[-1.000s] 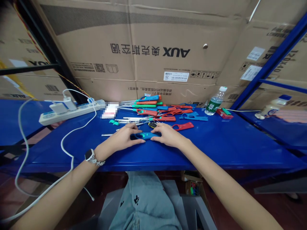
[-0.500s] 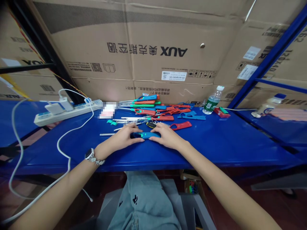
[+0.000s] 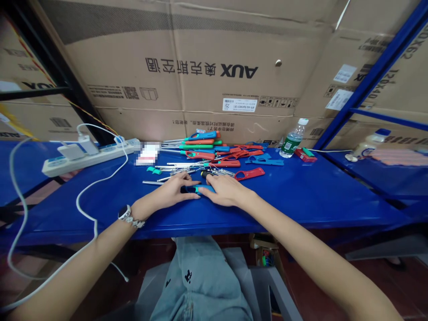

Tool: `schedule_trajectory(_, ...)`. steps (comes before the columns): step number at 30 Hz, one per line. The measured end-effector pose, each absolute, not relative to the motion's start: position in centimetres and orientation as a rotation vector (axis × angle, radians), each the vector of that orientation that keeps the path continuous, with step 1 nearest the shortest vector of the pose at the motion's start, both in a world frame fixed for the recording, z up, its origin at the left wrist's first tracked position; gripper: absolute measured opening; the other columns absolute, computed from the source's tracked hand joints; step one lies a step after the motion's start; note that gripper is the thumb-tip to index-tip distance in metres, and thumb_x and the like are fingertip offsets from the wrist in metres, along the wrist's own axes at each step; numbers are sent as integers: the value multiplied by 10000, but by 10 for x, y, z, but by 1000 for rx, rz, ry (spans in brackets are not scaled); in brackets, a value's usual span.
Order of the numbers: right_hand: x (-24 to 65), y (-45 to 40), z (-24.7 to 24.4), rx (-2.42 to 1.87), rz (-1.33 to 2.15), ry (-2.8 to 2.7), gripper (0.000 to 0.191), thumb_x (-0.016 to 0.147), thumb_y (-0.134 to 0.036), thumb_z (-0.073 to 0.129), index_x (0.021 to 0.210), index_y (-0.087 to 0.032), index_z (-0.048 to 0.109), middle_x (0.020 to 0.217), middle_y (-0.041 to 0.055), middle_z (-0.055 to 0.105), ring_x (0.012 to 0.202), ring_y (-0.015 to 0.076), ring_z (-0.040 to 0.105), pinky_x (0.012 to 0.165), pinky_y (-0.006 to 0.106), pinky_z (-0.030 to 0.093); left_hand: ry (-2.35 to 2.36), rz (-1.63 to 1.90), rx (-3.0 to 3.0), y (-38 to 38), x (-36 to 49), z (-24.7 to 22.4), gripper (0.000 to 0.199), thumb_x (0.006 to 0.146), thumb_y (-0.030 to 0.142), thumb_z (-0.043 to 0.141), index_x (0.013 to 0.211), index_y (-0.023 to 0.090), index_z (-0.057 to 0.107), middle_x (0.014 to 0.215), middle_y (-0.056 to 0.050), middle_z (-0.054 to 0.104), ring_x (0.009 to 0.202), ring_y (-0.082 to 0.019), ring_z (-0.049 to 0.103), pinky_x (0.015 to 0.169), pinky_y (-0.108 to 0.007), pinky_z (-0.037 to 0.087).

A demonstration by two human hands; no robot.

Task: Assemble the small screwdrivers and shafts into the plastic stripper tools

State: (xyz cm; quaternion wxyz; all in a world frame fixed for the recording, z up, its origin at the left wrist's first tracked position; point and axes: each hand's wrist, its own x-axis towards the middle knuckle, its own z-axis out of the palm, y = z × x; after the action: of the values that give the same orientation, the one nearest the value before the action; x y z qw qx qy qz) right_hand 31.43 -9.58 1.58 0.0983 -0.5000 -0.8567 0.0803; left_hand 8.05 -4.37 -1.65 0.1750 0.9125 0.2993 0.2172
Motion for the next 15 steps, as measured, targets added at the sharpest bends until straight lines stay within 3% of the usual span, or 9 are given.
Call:
schedule_trajectory(3, 302, -99, 16, -1615, 32, -2554, 445, 1077, -486, 346, 1034, -175, 661, 948, 153, 759, 839, 302, 715, 718, 390, 483, 882, 613, 2600, -46, 81, -17, 520, 875, 577, 733, 1277, 247, 730, 1047, -83, 603, 1001, -270, 593, 922, -446, 510)
schedule_trajectory(6, 295, -99, 17, -1679, -69, -2563, 499, 1066, -524, 368, 992, -170, 711, 946, 165, 774, 827, 309, 728, 690, 372, 479, 906, 642, 2607, -49, 81, -18, 540, 866, 569, 747, 1290, 236, 721, 1043, -87, 600, 1003, -279, 593, 925, -457, 510)
schedule_trajectory(9, 295, -98, 17, -1698, -127, -2541, 517, 1056, -566, 383, 1139, -173, 707, 991, 153, 788, 849, 309, 739, 663, 345, 463, 913, 686, 2632, -53, 78, -16, 552, 868, 564, 748, 1299, 222, 709, 1067, -99, 614, 1007, -281, 602, 922, -460, 521)
schedule_trajectory(15, 307, -99, 4, -1554, -210, -2503, 528, 1033, -594, 457, 1309, -184, 644, 1166, 129, 776, 901, 297, 746, 612, 316, 415, 817, 738, 2486, -48, 66, -6, 295, 971, 453, 654, 1138, 228, 749, 1074, -76, 745, 989, -243, 684, 937, -425, 529)
